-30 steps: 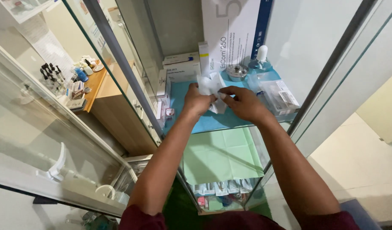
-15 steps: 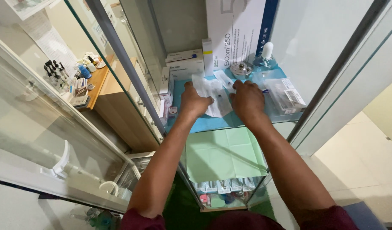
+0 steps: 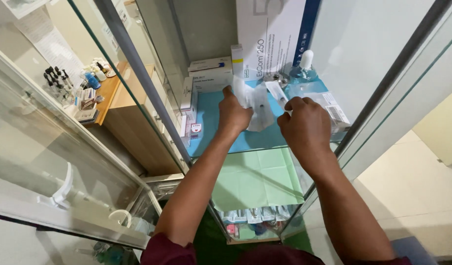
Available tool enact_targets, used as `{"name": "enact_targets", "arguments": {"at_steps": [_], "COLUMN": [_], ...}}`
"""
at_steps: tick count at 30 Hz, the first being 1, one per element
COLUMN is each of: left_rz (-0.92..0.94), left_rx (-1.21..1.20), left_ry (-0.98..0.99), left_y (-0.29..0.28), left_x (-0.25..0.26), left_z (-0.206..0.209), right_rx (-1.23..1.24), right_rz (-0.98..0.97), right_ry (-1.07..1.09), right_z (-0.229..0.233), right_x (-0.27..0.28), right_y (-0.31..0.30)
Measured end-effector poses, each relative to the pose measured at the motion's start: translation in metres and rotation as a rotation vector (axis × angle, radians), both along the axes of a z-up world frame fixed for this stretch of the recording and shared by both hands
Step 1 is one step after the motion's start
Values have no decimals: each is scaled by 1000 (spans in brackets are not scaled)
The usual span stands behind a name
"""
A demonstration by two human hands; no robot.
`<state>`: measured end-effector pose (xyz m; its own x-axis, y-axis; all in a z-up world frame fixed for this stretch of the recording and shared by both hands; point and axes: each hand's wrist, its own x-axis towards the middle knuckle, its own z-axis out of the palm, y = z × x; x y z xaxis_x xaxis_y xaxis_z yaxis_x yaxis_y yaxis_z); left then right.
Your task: The person organizes medical supplies by moving items from a desk to a glass cabinet. They place small boxes and packaged items onto shelves inside the cabinet, then return to the desk to gather more supplies, including syringes and packaged tools, before placing them in the cabinet.
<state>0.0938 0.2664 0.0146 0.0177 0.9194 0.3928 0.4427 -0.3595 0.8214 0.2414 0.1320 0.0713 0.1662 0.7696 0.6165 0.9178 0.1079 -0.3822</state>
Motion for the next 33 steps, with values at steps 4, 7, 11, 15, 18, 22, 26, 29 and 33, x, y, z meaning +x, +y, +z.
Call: {"name": "enact_targets", "arguments": {"at_steps": [4,7,11,15,18,22,26,29,33], "left_rz": [48,68,76,38,22,84,68,39,51], "left_rx": [81,158,201,273,228,276,192,84,45], "left_ry": [60,80,81,2,39,132,112,125,100], "left_y": [11,14,24,33,31,30,26,15,29], "left_x": [12,21,28,23,13,4,0,3,9], "left_z": [-8,-5,-9,-16,-16,-20,-18,-3,-17], "right_rx": [32,56,18,42,-71,-63,-42,32,-86], "right_rz": [-12,-12,31,80,50,116,95,159,193], "right_ry": [-5,29,-5,-62,-169,-198,-111,-11,-50], "right_z": [17,20,8,-30,-57,-65,-47,-53,-63], "right_x": [-1,-1,1,-3,0,0,-2,1,4], "right_y": [-21,-25,-9,27,56,71,74,95,110]}}
